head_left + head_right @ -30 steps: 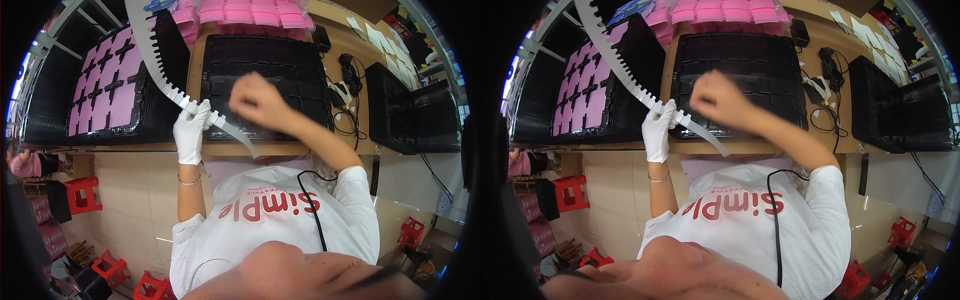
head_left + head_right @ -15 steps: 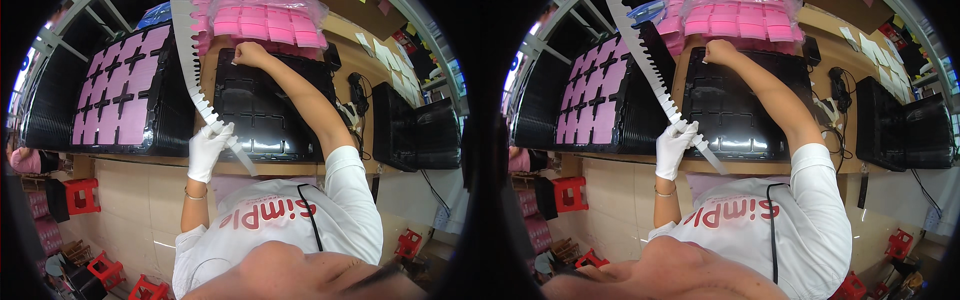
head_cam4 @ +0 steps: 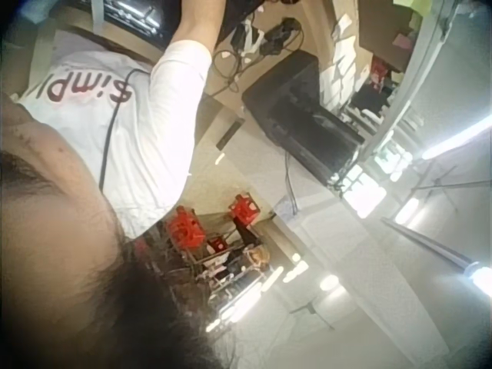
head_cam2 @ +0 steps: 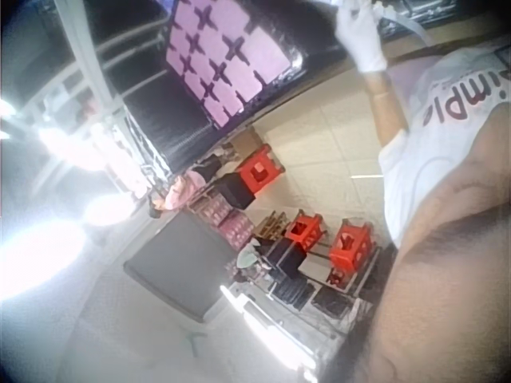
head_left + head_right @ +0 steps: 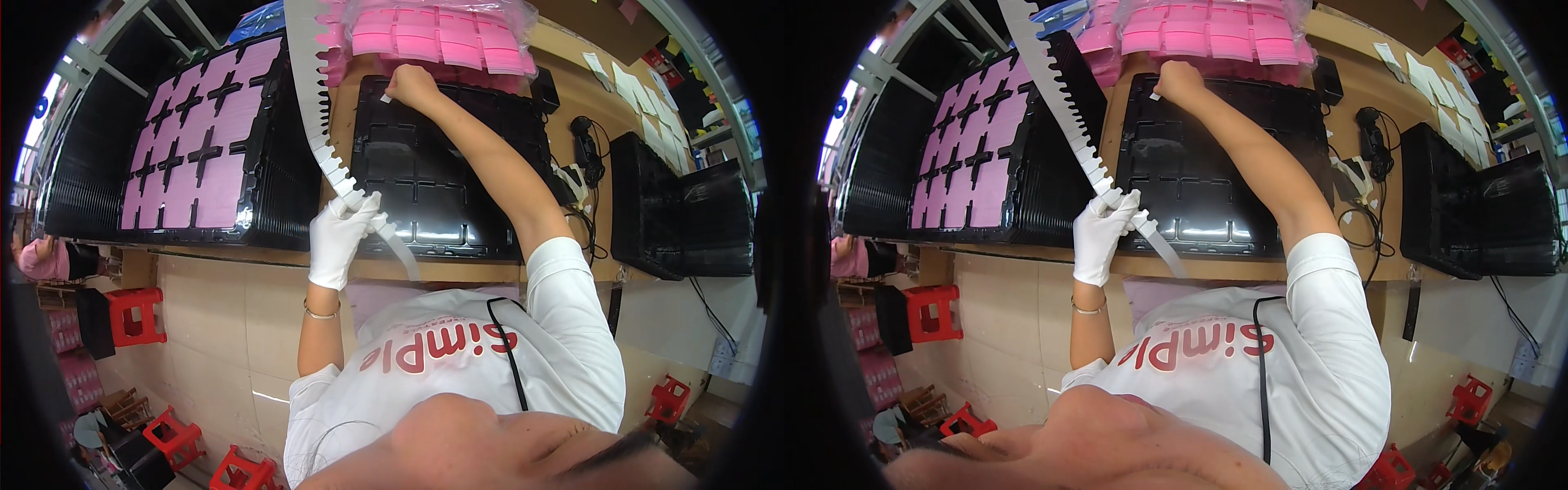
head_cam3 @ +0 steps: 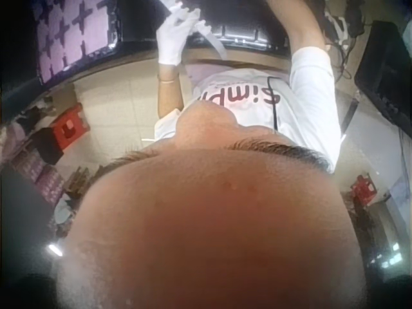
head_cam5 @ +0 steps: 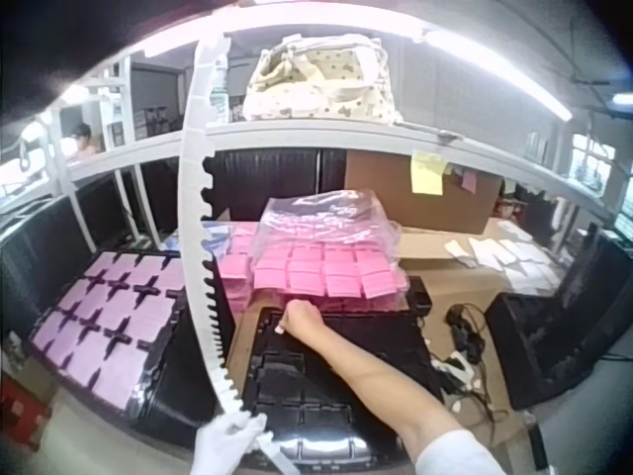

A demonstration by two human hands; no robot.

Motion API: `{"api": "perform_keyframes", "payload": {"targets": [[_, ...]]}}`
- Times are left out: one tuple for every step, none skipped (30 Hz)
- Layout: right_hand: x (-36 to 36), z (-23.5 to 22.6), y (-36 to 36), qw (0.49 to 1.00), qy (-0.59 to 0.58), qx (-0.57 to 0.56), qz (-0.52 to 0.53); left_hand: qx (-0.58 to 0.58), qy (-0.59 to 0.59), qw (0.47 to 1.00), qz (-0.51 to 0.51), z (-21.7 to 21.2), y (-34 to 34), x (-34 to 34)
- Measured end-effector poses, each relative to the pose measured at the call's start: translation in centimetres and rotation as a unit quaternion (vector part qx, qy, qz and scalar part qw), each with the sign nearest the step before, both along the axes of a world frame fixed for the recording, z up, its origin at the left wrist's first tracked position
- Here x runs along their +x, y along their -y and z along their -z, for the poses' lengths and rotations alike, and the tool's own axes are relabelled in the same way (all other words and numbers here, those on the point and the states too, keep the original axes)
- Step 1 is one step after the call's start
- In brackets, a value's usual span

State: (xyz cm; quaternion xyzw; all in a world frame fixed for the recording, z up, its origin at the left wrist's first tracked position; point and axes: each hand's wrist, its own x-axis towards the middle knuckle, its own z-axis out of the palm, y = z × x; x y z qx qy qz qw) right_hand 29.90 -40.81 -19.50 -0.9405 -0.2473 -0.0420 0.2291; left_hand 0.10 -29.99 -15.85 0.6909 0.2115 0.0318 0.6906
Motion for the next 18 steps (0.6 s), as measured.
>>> {"api": "perform_keyframes", "payload": {"targets": [[-0.4,-0.4,0.1,0.999,-0.021,0.006,-0.038,0.003,0.005,1.000,0.000,0.1,0.0,0.0],[-0.9,-0.8,0.5,0.996,-0.043,0.013,-0.074,0.000,0.008,1.000,-0.018,0.2,0.0,-0.1],[-1.6,-1.2,0.8,0.992,-0.062,0.020,-0.111,-0.002,0.013,0.999,-0.038,0.2,0.0,-0.2],[-2.2,-1.2,1.3,0.977,-0.116,0.100,-0.149,-0.006,0.020,0.998,-0.058,0.3,0.0,-0.2],[-3.1,-1.1,2.0,0.951,-0.169,0.178,-0.185,-0.015,0.022,0.997,-0.070,0.7,-0.3,-0.3],[-4.5,-0.9,2.7,0.915,-0.222,0.255,-0.219,-0.020,0.021,0.997,-0.078,0.7,-0.6,-0.7],[-6.8,-2.0,3.5,0.859,-0.328,0.346,-0.187,-0.028,0.021,0.996,-0.087,0.8,-0.8,-1.1],[-9.4,-3.4,4.5,0.783,-0.426,0.428,-0.148,-0.037,0.019,0.995,-0.095,1.0,-0.9,-1.4],[-11.5,-3.7,5.5,0.729,-0.477,0.471,-0.135,-0.058,0.027,0.994,-0.086,1.3,-1.0,-1.7],[-13.5,-3.6,6.4,0.667,-0.527,0.512,-0.122,-0.065,0.033,0.994,-0.085,1.4,-0.8,-1.8],[-15.2,-3.3,7.1,0.623,-0.563,0.530,-0.119,-0.071,0.039,0.993,-0.084,1.3,-0.7,-1.9],[-17.2,-2.9,7.5,0.613,-0.586,0.520,-0.100,-0.077,0.044,0.993,-0.081,1.0,-0.5,-2.1],[-18.9,-2.4,7.8,0.659,-0.569,0.478,-0.116,-0.086,0.045,0.992,-0.084,0.7,-0.2,-2.1],[-20.7,-2.0,7.8,0.702,-0.550,0.433,-0.131,-0.085,0.048,0.992,-0.084,0.5,0.1,-2.4],[-22.6,-2.8,7.2,0.740,-0.541,0.386,-0.102,-0.082,0.056,0.991,-0.089,0.3,0.2,-2.7],[-24.3,-3.6,6.6,0.775,-0.528,0.340,-0.070,-0.079,0.062,0.991,-0.091,0.2,0.4,-2.8],[-25.7,-3.1,6.2,0.794,-0.463,0.381,-0.104,-0.078,0.067,0.991,-0.091,0.2,0.6,-2.9],[-26.4,-3.2,6.3,0.842,-0.381,0.364,-0.113,-0.077,0.072,0.990,-0.091,0.3,0.7,-3.1]]}}
